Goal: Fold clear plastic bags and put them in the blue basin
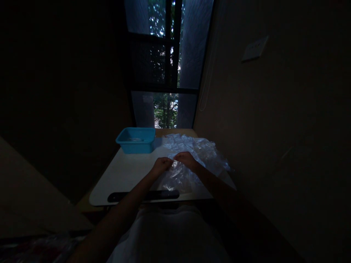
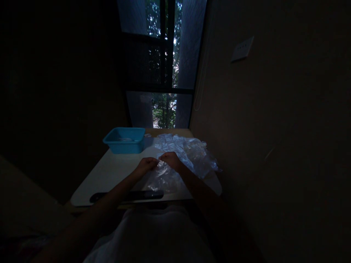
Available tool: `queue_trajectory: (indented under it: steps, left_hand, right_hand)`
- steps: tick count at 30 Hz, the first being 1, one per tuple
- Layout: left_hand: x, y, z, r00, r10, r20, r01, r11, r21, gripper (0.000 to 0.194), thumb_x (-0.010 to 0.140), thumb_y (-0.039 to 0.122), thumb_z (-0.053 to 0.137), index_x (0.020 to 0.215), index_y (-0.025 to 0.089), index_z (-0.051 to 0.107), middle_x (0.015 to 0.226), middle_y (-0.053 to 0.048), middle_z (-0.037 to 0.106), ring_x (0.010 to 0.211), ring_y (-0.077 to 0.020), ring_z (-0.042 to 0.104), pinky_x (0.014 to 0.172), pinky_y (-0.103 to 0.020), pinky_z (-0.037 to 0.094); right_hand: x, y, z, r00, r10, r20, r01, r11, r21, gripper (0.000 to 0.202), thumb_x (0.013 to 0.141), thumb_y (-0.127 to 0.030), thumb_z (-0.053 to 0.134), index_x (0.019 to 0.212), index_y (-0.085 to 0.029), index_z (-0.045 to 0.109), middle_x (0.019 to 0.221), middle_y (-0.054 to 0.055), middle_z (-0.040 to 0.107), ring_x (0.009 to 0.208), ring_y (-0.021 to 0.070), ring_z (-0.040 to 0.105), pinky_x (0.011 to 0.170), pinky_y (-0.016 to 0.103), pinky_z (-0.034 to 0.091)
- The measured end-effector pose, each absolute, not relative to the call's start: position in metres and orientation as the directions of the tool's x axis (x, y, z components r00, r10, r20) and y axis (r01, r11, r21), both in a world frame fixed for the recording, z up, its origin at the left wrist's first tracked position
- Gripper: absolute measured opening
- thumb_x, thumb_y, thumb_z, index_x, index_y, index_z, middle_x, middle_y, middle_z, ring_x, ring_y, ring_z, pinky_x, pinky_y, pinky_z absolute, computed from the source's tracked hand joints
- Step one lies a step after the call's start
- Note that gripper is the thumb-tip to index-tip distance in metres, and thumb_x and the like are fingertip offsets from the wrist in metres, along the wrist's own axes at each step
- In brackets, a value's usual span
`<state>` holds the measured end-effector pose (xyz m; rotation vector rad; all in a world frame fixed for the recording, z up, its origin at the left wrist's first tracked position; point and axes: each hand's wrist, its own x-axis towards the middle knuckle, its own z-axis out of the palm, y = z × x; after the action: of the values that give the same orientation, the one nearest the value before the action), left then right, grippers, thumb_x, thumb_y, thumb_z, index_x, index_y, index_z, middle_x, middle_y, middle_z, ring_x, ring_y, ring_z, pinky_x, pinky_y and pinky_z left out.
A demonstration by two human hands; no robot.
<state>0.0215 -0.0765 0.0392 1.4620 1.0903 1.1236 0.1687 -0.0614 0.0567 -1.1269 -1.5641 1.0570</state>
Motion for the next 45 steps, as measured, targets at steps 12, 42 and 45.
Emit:
queue_trajectory:
  steps: [12,42,45]
  left_hand:
    - [0.013,-0.081,0.027,0.211,0.973,0.093,0.111,-0.118,0.987,0.037,0.052,0.048,0.061,0.042,0.013,0.052,0.038,0.002,0.046,0.038,-0.0067,0.037,0.042,-0.021,0.027]
    - [0.016,-0.080,0.042,0.177,0.984,0.008,-0.123,0.014,0.992,0.035,0.055,0.045,0.064,0.062,0.011,0.060,0.053,-0.003,0.058,0.046,-0.0112,0.048,0.046,-0.023,0.034]
    - [0.014,-0.078,0.037,0.096,0.995,-0.001,-0.146,0.015,0.989,0.035,0.054,0.045,0.064,0.061,0.011,0.058,0.052,-0.002,0.056,0.046,-0.0112,0.048,0.046,-0.023,0.034]
  right_hand:
    - [0.185,-0.053,0.066,0.039,0.965,0.258,0.182,0.247,-0.952,0.022,0.054,-0.036,0.062,0.056,-0.015,0.062,0.057,0.001,0.059,0.057,0.0127,0.051,0.056,0.026,0.039]
    - [0.180,-0.062,0.054,-0.212,0.977,-0.020,0.017,-0.017,-1.000,0.026,0.054,-0.039,0.064,0.061,-0.014,0.060,0.048,-0.002,0.054,0.041,0.0078,0.048,0.041,0.020,0.036]
    - [0.182,-0.061,0.044,-0.192,0.979,-0.068,0.045,-0.060,-0.997,0.022,0.049,-0.032,0.067,0.058,-0.014,0.059,0.050,-0.001,0.056,0.042,0.0080,0.050,0.041,0.020,0.038]
